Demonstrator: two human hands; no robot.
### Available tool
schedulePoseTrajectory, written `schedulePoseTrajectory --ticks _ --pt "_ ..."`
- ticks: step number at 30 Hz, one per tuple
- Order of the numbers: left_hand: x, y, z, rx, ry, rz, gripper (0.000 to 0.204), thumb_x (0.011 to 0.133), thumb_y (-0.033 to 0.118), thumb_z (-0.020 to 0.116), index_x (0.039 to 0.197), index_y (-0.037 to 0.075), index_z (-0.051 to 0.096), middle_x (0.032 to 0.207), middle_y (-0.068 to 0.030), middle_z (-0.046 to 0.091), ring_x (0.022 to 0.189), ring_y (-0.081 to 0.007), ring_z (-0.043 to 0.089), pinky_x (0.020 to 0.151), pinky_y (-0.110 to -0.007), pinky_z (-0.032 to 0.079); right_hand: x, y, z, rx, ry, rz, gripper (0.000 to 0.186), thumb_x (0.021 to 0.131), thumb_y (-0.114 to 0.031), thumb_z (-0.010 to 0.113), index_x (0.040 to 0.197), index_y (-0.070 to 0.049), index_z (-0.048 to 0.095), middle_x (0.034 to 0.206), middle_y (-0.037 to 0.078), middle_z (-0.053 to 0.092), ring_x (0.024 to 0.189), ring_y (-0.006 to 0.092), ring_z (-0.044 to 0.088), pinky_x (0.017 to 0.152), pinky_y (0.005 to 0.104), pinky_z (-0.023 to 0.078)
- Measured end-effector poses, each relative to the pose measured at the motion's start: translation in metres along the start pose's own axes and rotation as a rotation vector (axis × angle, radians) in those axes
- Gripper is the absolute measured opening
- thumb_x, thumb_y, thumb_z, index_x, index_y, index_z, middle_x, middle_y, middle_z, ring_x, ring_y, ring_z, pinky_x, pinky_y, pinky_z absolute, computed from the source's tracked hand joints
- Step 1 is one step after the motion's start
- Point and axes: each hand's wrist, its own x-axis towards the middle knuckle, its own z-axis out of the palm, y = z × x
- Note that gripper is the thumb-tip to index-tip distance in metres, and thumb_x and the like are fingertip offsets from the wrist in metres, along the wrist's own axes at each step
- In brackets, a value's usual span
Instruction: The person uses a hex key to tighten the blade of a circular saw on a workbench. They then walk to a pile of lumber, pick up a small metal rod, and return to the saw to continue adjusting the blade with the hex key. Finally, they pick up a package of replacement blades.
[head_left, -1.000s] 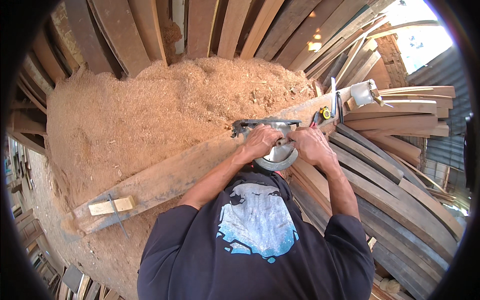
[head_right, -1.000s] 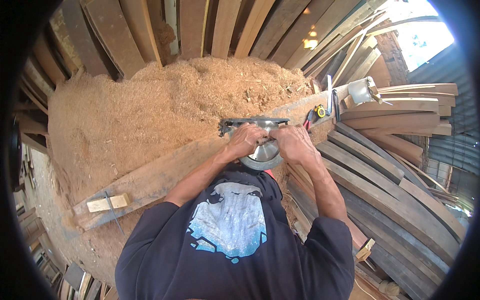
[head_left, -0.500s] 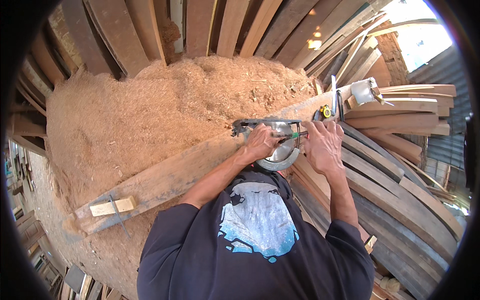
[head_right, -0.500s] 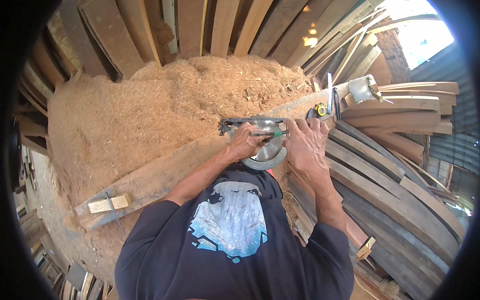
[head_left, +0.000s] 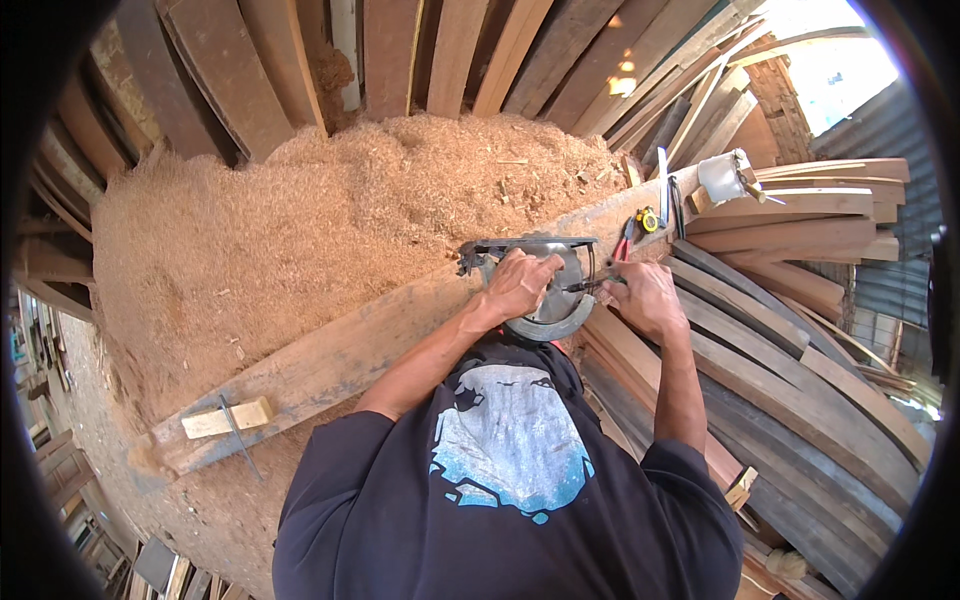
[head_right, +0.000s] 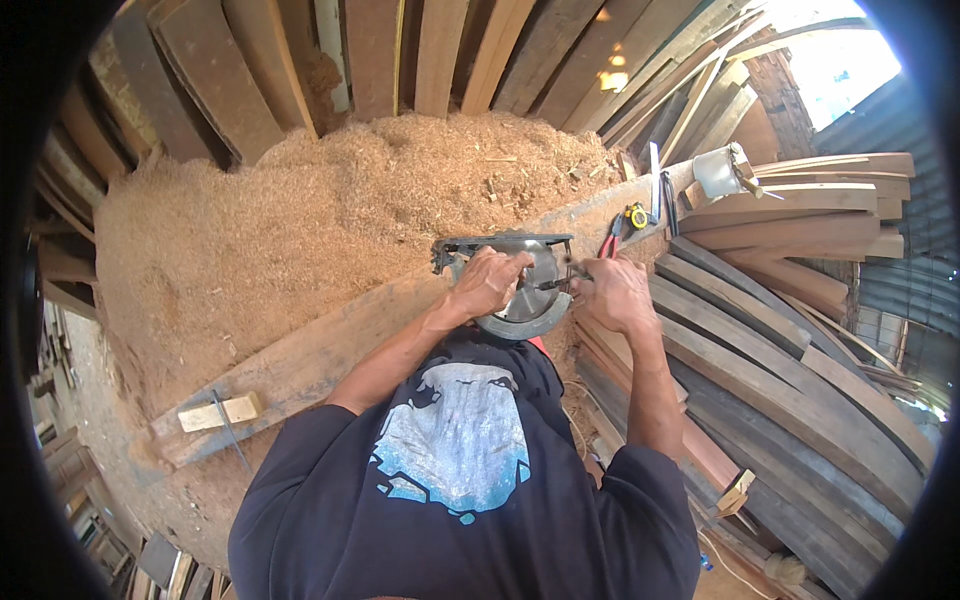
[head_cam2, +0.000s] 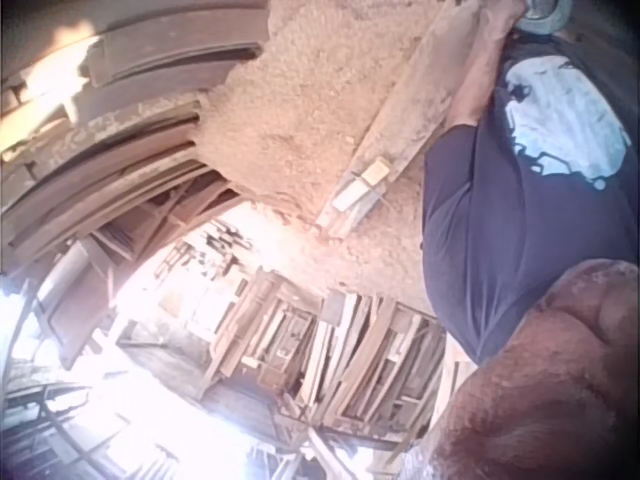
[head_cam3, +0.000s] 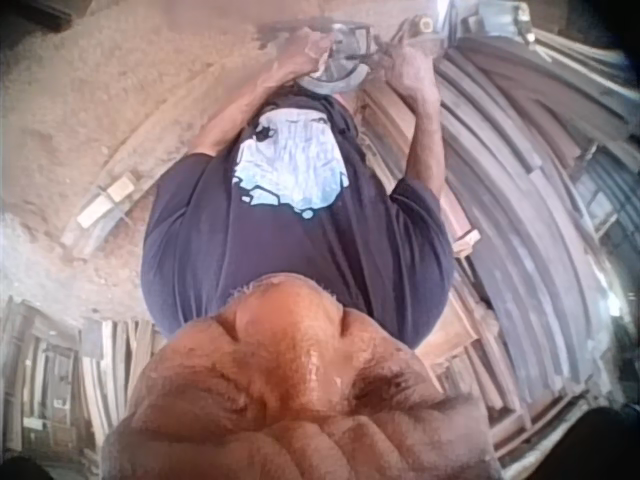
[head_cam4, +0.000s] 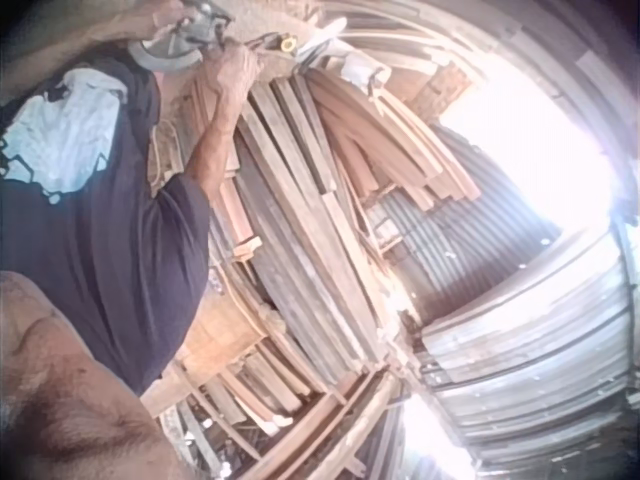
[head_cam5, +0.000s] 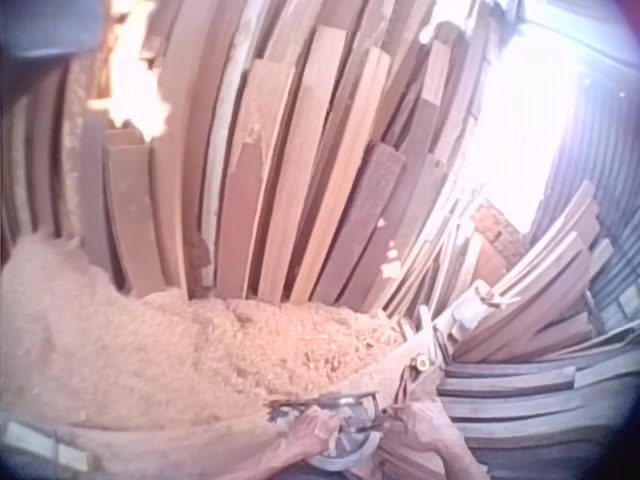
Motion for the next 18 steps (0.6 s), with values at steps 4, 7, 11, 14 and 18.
schedulePoseTrajectory --ticks 4,7,11,14,18 --pt "-0.002 -0.009 0.005 -0.016 0.013 -0.018 0.043 0.081 -0.001 0.067 0.121 0.010 0.056 0.082 -0.0093 0.072 0.079 -0.0341 0.069 0.075 -0.047 0.047 -0.012 0.020 -0.006 0.202 0.016 0.078 0.033 0.092 -0.030 0.073 0.102 0.001 0.073 0.087 0.030 0.069 0.089 0.0479 0.066 0.080 0.0524 0.050" --pt "-0.001 -0.006 0.002 0.002 0.012 -0.021 0.042 0.080 -0.002 0.067 0.120 0.009 0.057 0.084 -0.0095 0.073 0.080 -0.0341 0.070 0.075 -0.047 0.047 -0.025 0.024 -0.003 0.411 0.096 0.059 0.030 0.094 -0.026 0.071 0.098 0.003 0.070 0.077 0.024 0.063 0.074 0.0379 0.060 0.072 0.0476 0.047" --pt "0.002 -0.003 -0.002 -0.028 0.010 -0.003 0.041 0.079 -0.004 0.067 0.117 0.007 0.058 0.083 -0.0095 0.072 0.081 -0.0339 0.071 0.074 -0.046 0.048 -0.031 0.041 0.024 0.520 0.062 0.113 0.030 0.096 -0.026 0.070 0.093 0.004 0.068 0.069 0.016 0.054 0.068 0.0245 0.049 0.067 0.0433 0.044" --pt "0.003 -0.003 -0.004 -0.043 0.004 0.018 0.039 0.079 -0.003 0.068 0.115 0.007 0.058 0.082 -0.0094 0.072 0.081 -0.0341 0.071 0.073 -0.046 0.049 -0.033 0.047 0.035 0.549 0.021 0.154 0.030 0.096 -0.026 0.070 0.091 0.004 0.067 0.066 0.013 0.051 0.066 0.0217 0.046 0.065 0.0424 0.042" --pt "0.004 0.000 -0.013 -0.114 0.019 0.041 0.035 0.079 0.000 0.072 0.111 0.008 0.061 0.083 -0.0094 0.071 0.082 -0.0326 0.070 0.078 -0.046 0.049 -0.034 0.057 0.052 0.619 0.021 0.157 0.031 0.096 -0.026 0.070 0.090 0.004 0.067 0.064 0.012 0.049 0.064 0.0212 0.046 0.063 0.0426 0.042"
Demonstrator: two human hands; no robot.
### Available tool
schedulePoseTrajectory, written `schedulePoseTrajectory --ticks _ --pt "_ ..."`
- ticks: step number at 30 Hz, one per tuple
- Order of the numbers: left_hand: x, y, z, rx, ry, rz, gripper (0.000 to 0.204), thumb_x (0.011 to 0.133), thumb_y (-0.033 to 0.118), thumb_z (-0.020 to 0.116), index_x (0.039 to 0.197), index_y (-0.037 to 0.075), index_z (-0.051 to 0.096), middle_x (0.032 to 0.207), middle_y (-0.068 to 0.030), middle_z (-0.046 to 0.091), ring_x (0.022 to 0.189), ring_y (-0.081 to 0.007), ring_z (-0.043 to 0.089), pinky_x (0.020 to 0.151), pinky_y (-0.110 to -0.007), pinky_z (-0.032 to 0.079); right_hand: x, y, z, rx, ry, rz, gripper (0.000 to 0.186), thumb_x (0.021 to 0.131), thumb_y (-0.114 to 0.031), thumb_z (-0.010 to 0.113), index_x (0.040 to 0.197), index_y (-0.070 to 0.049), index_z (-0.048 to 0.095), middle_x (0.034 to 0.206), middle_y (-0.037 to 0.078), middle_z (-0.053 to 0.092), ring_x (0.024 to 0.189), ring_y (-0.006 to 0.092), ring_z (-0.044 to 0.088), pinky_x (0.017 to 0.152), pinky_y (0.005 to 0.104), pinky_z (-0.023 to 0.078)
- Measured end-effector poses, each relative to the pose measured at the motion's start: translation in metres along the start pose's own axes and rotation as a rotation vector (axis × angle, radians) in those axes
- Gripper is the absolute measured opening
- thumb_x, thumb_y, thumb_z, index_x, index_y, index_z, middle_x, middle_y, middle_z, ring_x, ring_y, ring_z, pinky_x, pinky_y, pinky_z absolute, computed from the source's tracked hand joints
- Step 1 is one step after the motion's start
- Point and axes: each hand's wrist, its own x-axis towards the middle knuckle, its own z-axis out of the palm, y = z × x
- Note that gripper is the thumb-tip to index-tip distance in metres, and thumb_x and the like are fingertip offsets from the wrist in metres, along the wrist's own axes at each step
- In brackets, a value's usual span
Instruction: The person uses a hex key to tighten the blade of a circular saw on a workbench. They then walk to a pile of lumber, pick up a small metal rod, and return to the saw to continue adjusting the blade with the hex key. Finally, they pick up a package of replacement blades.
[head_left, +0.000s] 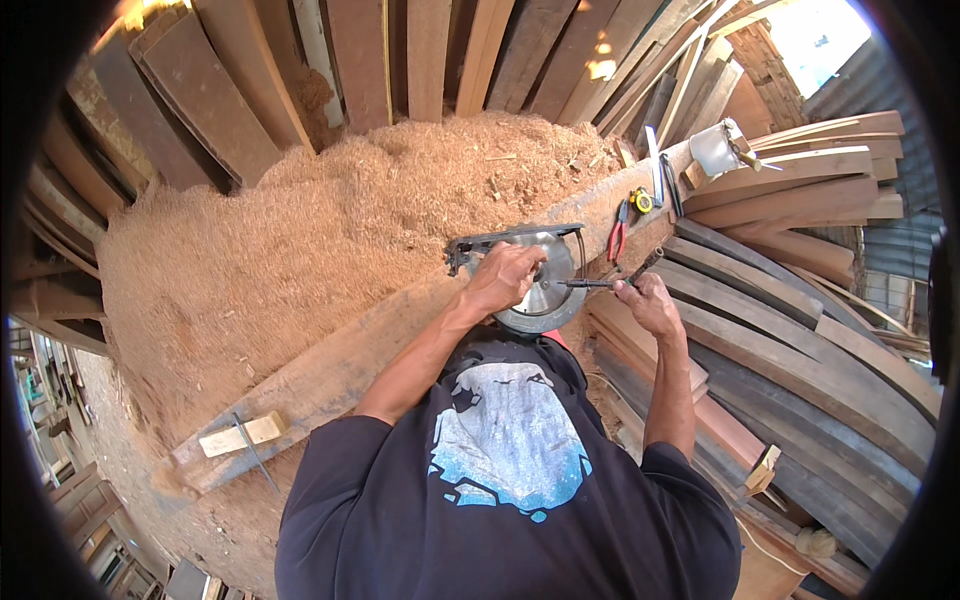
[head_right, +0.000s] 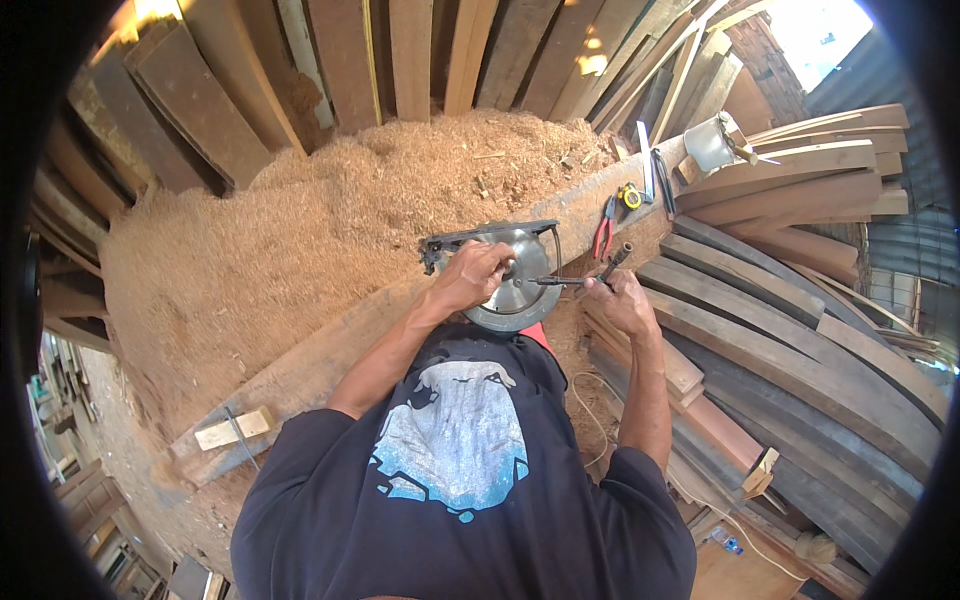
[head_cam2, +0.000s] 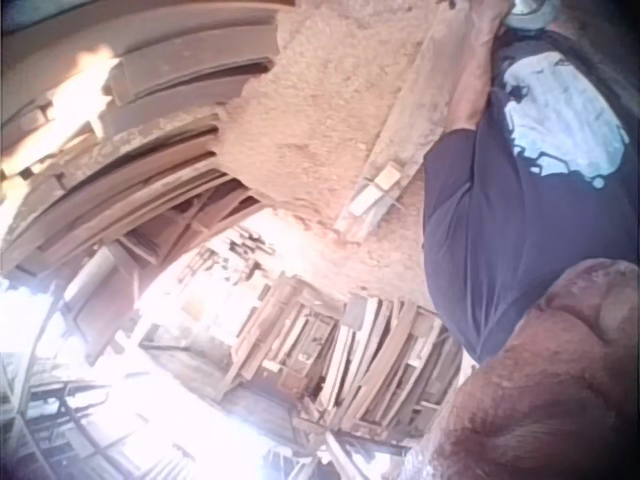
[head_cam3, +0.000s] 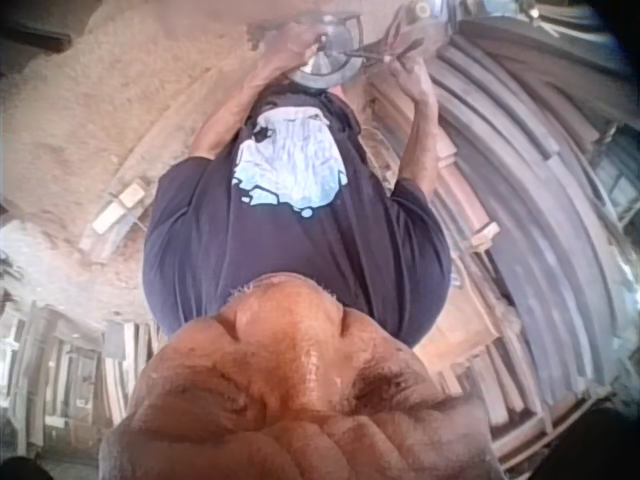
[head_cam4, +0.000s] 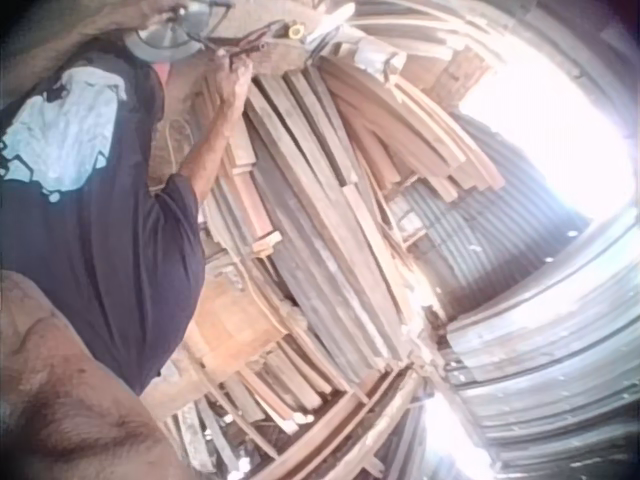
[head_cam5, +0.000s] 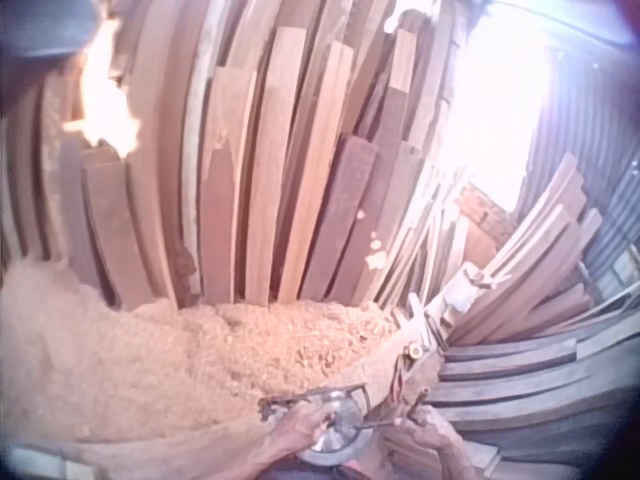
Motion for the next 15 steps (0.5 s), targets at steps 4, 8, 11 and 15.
schedulePoseTrajectory --ticks 4,8,11,15 --pt "0.002 0.015 -0.012 0.080 -0.020 -0.054 0.030 0.078 0.005 0.076 0.107 0.008 0.066 0.089 -0.0093 0.071 0.090 -0.0299 0.065 0.087 -0.044 0.047 -0.002 0.004 0.002 0.064 0.012 0.000 0.032 0.096 -0.028 0.069 0.091 0.004 0.068 0.066 0.011 0.051 0.067 0.0196 0.048 0.064 0.0416 0.042" --pt "0.001 0.026 -0.016 0.159 0.053 -0.040 0.036 0.078 0.012 0.081 0.112 0.010 0.070 0.097 -0.0072 0.071 0.097 -0.0286 0.060 0.090 -0.043 0.045 -0.007 0.008 0.009 0.194 0.081 0.003 0.035 0.096 -0.033 0.070 0.086 0.001 0.067 0.067 0.002 0.051 0.066 0.0137 0.045 0.061 0.0356 0.038" --pt "-0.001 0.031 -0.014 0.242 0.041 -0.030 0.040 0.077 0.017 0.084 0.115 0.012 0.073 0.101 -0.0054 0.071 0.099 -0.0283 0.060 0.090 -0.043 0.044 -0.008 0.015 0.015 0.337 0.122 0.006 0.036 0.097 -0.034 0.070 0.083 -0.001 0.067 0.068 -0.003 0.051 0.066 0.0100 0.043 0.060 0.0317 0.036" --pt "0.005 0.043 -0.009 0.091 0.004 -0.108 0.033 0.083 0.020 0.083 0.114 0.013 0.076 0.101 -0.0053 0.072 0.097 -0.0286 0.061 0.090 -0.045 0.044 -0.014 0.014 0.007 0.500 -0.013 0.104 0.031 0.100 -0.032 0.068 0.099 -0.001 0.070 0.075 -0.005 0.055 0.070 0.0074 0.046 0.062 0.0281 0.037"
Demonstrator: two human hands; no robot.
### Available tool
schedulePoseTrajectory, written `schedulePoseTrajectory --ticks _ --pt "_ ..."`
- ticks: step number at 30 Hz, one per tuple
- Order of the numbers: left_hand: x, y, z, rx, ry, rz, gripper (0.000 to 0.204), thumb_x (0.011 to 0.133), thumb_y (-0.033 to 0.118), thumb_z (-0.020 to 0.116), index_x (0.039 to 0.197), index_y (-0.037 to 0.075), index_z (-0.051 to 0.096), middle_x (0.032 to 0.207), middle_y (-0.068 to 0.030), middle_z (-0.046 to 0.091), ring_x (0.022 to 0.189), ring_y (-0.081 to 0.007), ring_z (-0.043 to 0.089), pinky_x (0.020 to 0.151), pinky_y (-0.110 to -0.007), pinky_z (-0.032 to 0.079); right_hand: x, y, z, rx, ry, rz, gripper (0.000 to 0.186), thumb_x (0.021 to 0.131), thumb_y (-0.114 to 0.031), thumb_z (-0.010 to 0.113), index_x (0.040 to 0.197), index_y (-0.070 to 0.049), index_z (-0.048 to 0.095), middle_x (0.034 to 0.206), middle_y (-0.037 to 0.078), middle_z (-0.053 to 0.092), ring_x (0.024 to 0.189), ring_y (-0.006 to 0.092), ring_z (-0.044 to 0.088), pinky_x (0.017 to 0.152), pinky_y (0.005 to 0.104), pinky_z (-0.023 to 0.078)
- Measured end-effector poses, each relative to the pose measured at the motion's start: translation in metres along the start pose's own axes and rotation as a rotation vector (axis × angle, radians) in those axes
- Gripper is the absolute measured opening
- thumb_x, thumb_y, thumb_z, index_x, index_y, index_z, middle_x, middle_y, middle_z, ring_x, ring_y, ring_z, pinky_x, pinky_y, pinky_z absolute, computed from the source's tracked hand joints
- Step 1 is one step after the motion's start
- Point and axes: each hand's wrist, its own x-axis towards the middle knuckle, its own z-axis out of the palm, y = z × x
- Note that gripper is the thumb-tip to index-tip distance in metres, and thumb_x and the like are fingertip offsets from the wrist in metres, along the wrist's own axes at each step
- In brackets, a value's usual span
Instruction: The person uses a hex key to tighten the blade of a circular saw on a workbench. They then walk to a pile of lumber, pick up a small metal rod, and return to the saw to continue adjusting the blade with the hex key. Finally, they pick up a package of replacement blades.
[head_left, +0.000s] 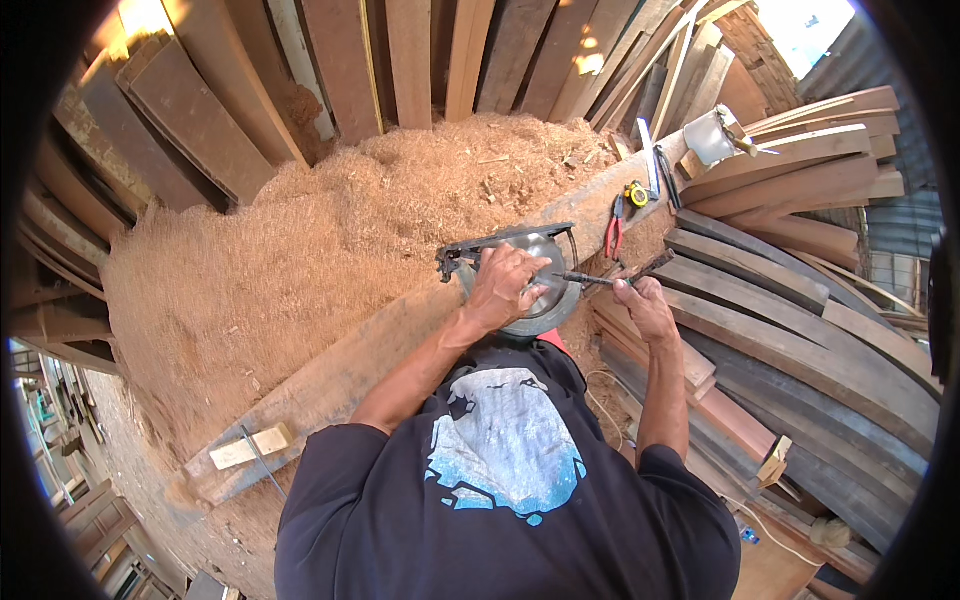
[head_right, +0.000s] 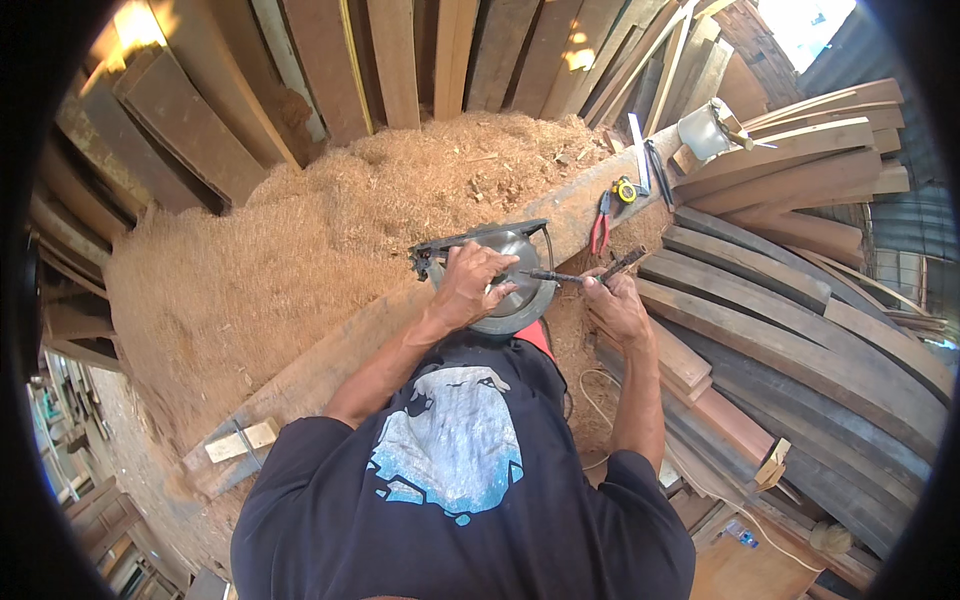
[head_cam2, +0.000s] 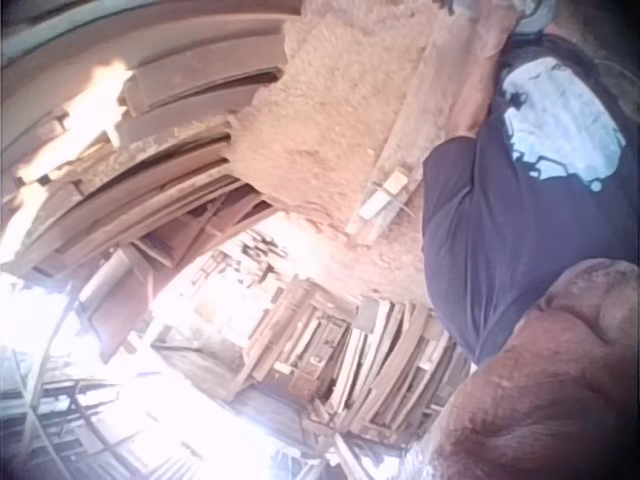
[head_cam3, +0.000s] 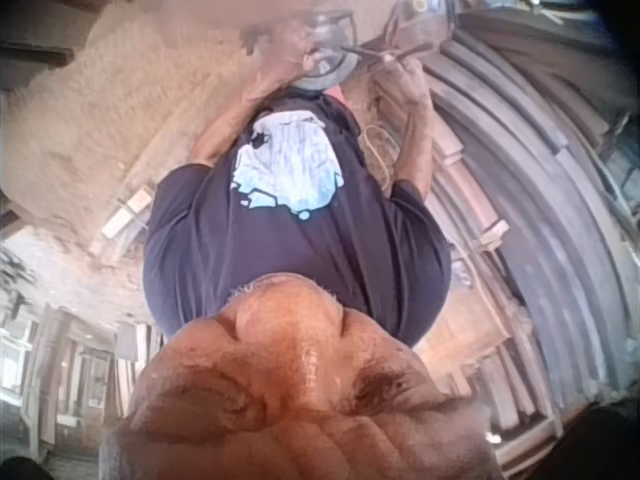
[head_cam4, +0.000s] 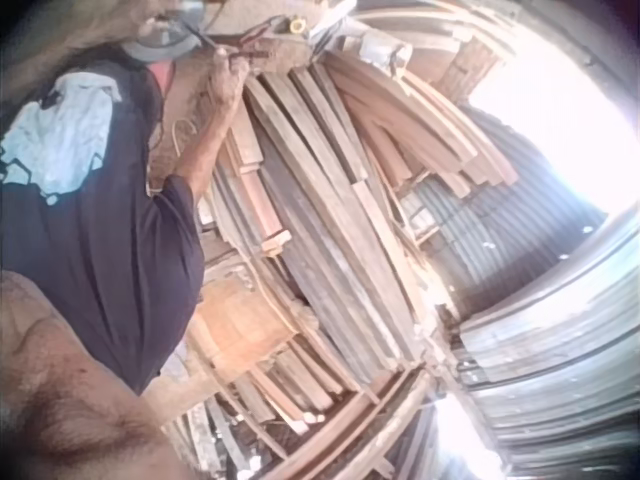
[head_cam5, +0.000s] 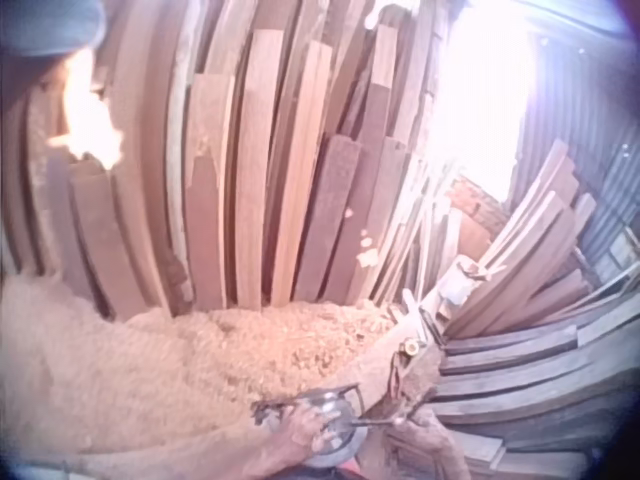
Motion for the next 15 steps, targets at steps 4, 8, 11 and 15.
schedulePoseTrajectory --ticks 4,8,11,15 --pt "0.011 0.014 0.002 -0.304 0.065 -0.027 0.029 0.089 0.018 0.079 0.116 0.008 0.075 0.096 -0.0107 0.073 0.085 -0.0314 0.064 0.084 -0.047 0.048 0.002 0.021 0.014 0.345 -0.005 -0.083 0.028 0.102 -0.030 0.068 0.102 -0.002 0.069 0.076 -0.006 0.055 0.068 0.0042 0.043 0.061 0.0231 0.033" --pt "0.019 0.021 -0.009 -0.305 0.002 -0.023 0.025 0.091 0.014 0.076 0.113 0.004 0.072 0.088 -0.0131 0.073 0.078 -0.0325 0.063 0.076 -0.045 0.050 0.003 0.015 0.028 0.390 0.030 -0.107 0.028 0.102 -0.029 0.068 0.102 -0.001 0.069 0.075 -0.006 0.054 0.068 0.0047 0.045 0.062 0.0230 0.035" --pt "0.022 0.027 -0.020 -0.258 -0.037 -0.028 0.015 0.093 0.009 0.073 0.105 0.002 0.071 0.086 -0.0122 0.072 0.078 -0.0314 0.064 0.074 -0.043 0.050 0.003 0.016 0.032 0.412 0.036 -0.139 0.028 0.102 -0.029 0.068 0.099 -0.001 0.069 0.075 -0.005 0.054 0.067 0.0050 0.045 0.060 0.0238 0.035" --pt "0.022 0.025 -0.028 -0.292 -0.034 -0.056 0.005 0.095 0.006 0.068 0.098 0.002 0.068 0.083 -0.0115 0.070 0.074 -0.0304 0.063 0.072 -0.042 0.049 0.001 0.004 0.040 0.399 0.044 -0.174 0.030 0.103 -0.029 0.066 0.094 0.000 0.068 0.072 -0.005 0.052 0.064 0.0055 0.043 0.058 0.0254 0.036"
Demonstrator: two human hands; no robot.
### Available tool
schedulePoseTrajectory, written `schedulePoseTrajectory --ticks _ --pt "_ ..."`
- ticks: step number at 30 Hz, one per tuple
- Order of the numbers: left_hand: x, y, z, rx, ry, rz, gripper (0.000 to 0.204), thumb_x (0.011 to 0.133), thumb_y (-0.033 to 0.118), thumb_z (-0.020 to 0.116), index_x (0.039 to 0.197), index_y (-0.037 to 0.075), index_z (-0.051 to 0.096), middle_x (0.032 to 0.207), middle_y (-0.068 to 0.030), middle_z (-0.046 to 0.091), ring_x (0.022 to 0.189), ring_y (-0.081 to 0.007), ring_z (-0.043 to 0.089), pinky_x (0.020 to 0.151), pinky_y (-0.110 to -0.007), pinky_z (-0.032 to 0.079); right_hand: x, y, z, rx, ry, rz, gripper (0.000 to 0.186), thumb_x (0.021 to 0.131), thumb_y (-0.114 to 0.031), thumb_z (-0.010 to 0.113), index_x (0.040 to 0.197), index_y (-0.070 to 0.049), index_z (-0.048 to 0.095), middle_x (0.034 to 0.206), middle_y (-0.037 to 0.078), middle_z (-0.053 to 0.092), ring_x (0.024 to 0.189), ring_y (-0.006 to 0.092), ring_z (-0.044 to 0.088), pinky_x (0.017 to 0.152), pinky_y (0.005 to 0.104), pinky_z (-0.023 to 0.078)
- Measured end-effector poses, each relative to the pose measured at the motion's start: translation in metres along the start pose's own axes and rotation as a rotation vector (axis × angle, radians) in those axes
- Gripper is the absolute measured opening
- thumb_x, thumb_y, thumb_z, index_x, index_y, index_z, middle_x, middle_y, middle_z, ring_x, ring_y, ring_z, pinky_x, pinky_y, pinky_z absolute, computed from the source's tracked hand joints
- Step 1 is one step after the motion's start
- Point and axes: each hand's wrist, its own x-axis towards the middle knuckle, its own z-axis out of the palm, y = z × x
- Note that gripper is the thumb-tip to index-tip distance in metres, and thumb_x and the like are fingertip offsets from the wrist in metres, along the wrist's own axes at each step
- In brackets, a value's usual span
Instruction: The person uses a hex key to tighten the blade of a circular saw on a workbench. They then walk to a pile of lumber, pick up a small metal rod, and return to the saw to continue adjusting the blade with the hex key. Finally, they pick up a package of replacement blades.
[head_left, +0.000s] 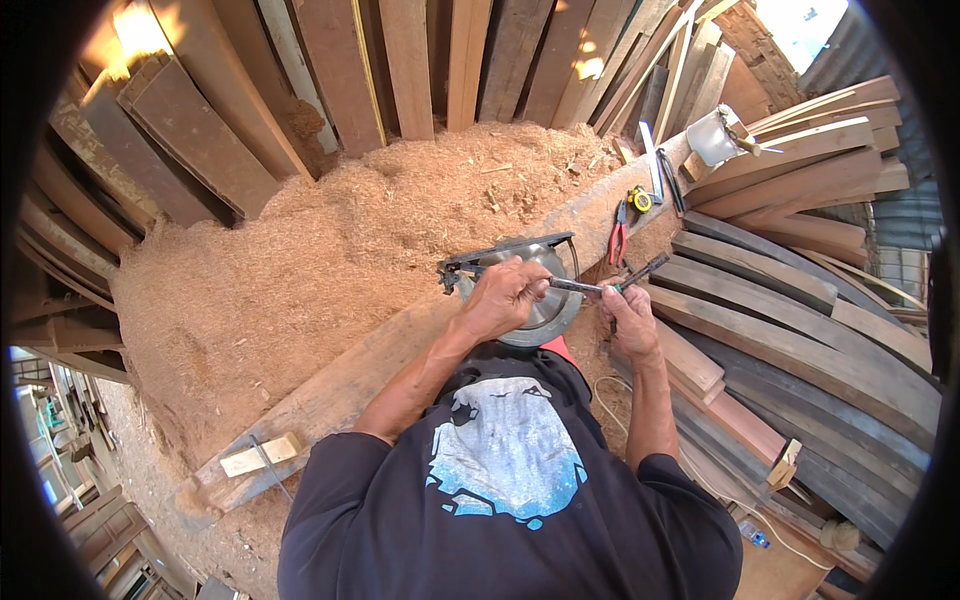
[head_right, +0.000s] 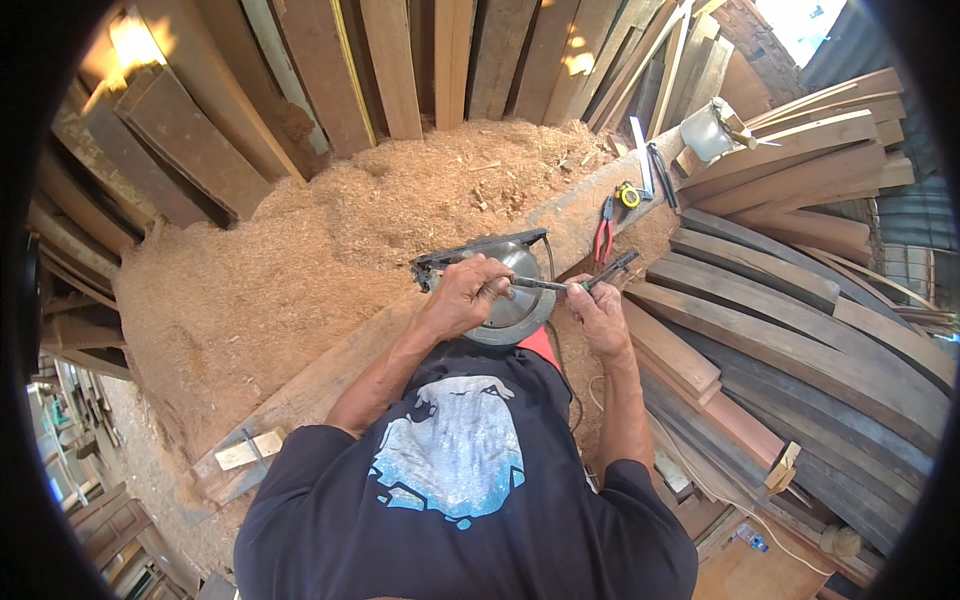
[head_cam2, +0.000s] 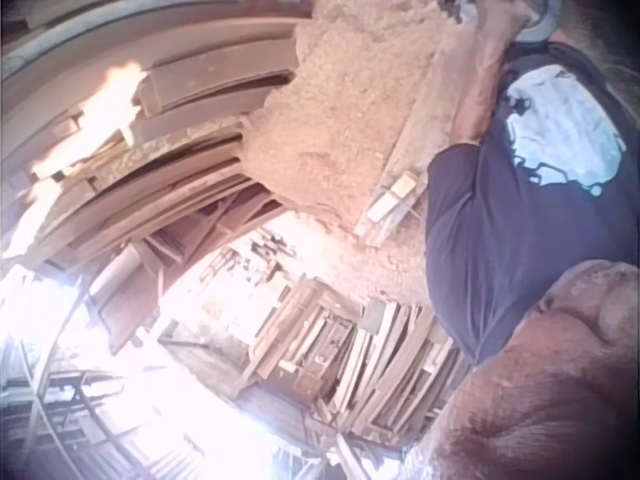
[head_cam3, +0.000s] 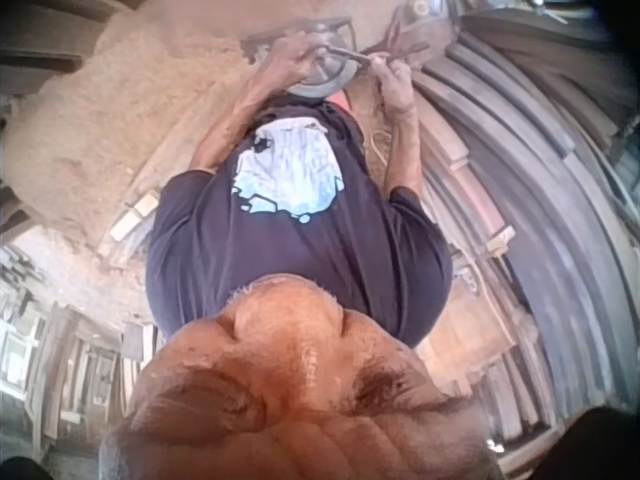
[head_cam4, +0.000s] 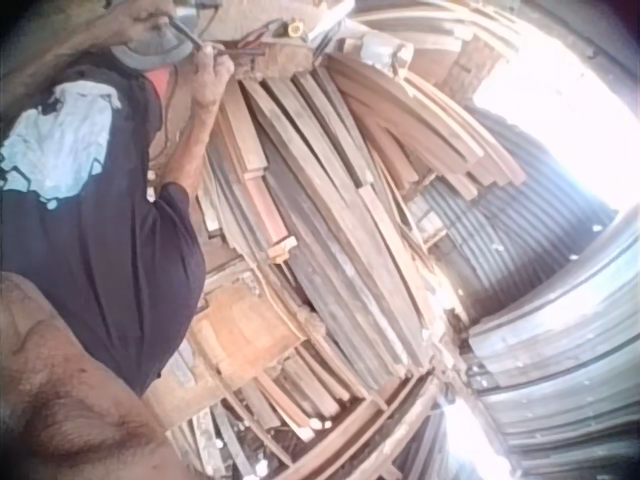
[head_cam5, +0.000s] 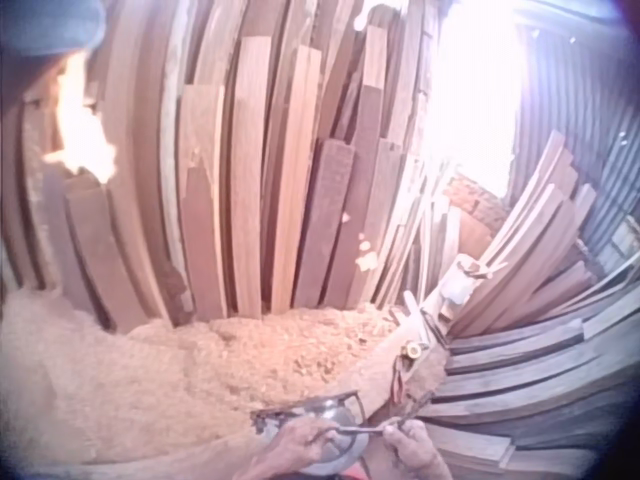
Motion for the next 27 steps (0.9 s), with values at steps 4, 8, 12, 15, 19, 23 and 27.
schedulePoseTrajectory --ticks 4,8,12,15,19,23,27 --pt "-0.004 -0.003 -0.004 -0.058 -0.003 -0.103 0.009 0.101 0.011 0.062 0.097 0.003 0.065 0.076 -0.0103 0.065 0.069 -0.0259 0.062 0.067 -0.039 0.048 -0.002 -0.014 0.017 -0.183 0.040 -0.074 0.032 0.103 -0.028 0.065 0.091 0.001 0.068 0.069 -0.004 0.049 0.063 0.0067 0.044 0.058 0.0281 0.036" --pt "-0.010 -0.010 -0.006 -0.093 0.003 -0.174 0.020 0.105 0.020 0.058 0.095 0.003 0.062 0.073 -0.0088 0.061 0.068 -0.0188 0.059 0.064 -0.036 0.047 -0.003 -0.026 0.027 -0.395 0.069 -0.218 0.033 0.103 -0.028 0.065 0.091 0.002 0.068 0.066 -0.001 0.048 0.062 0.0087 0.045 0.058 0.0313 0.036" --pt "-0.006 -0.008 -0.011 -0.207 -0.020 -0.259 0.018 0.104 0.022 0.061 0.099 0.004 0.062 0.073 -0.0093 0.063 0.067 -0.0233 0.061 0.065 -0.038 0.049 -0.001 -0.019 0.024 -0.506 0.087 -0.307 0.034 0.103 -0.028 0.064 0.092 0.004 0.068 0.064 0.002 0.048 0.062 0.0103 0.045 0.059 0.0327 0.036" --pt "-0.005 -0.010 -0.007 -0.269 0.073 -0.239 0.018 0.101 0.022 0.066 0.108 0.005 0.064 0.081 -0.0102 0.066 0.072 -0.0253 0.063 0.069 -0.038 0.052 -0.005 -0.024 0.025 -0.355 0.054 -0.227 0.027 0.106 -0.027 0.063 0.097 -0.002 0.067 0.067 -0.009 0.045 0.062 0.0018 0.037 0.056 0.0229 0.028" --pt "-0.005 -0.007 -0.023 0.013 0.132 -0.232 0.026 0.095 0.019 0.071 0.117 0.005 0.068 0.092 -0.0070 0.068 0.080 -0.0177 0.063 0.074 -0.034 0.052 -0.020 -0.023 0.022 -0.015 0.190 -0.184 0.026 0.107 -0.024 0.061 0.100 0.000 0.069 0.072 -0.003 0.055 0.060 0.0068 0.045 0.056 0.0278 0.036" --pt "-0.019 -0.020 -0.032 0.261 0.143 -0.124 0.025 0.088 0.017 0.075 0.109 0.006 0.069 0.099 -0.0096 0.070 0.095 -0.0288 0.063 0.087 -0.042 0.051 -0.041 -0.011 0.009 0.174 0.323 -0.148 0.024 0.108 -0.022 0.061 0.103 0.000 0.067 0.072 -0.004 0.053 0.060 0.0050 0.045 0.055 0.0227 0.038" --pt "-0.025 -0.026 -0.023 0.387 0.174 0.062 0.025 0.080 0.013 0.082 0.102 0.009 0.071 0.098 -0.0077 0.068 0.098 -0.0302 0.060 0.089 -0.043 0.048 -0.056 0.003 0.004 0.360 0.399 -0.122 0.026 0.107 -0.025 0.061 0.110 0.000 0.069 0.074 -0.004 0.052 0.063 0.0075 0.047 0.057 0.0246 0.040"
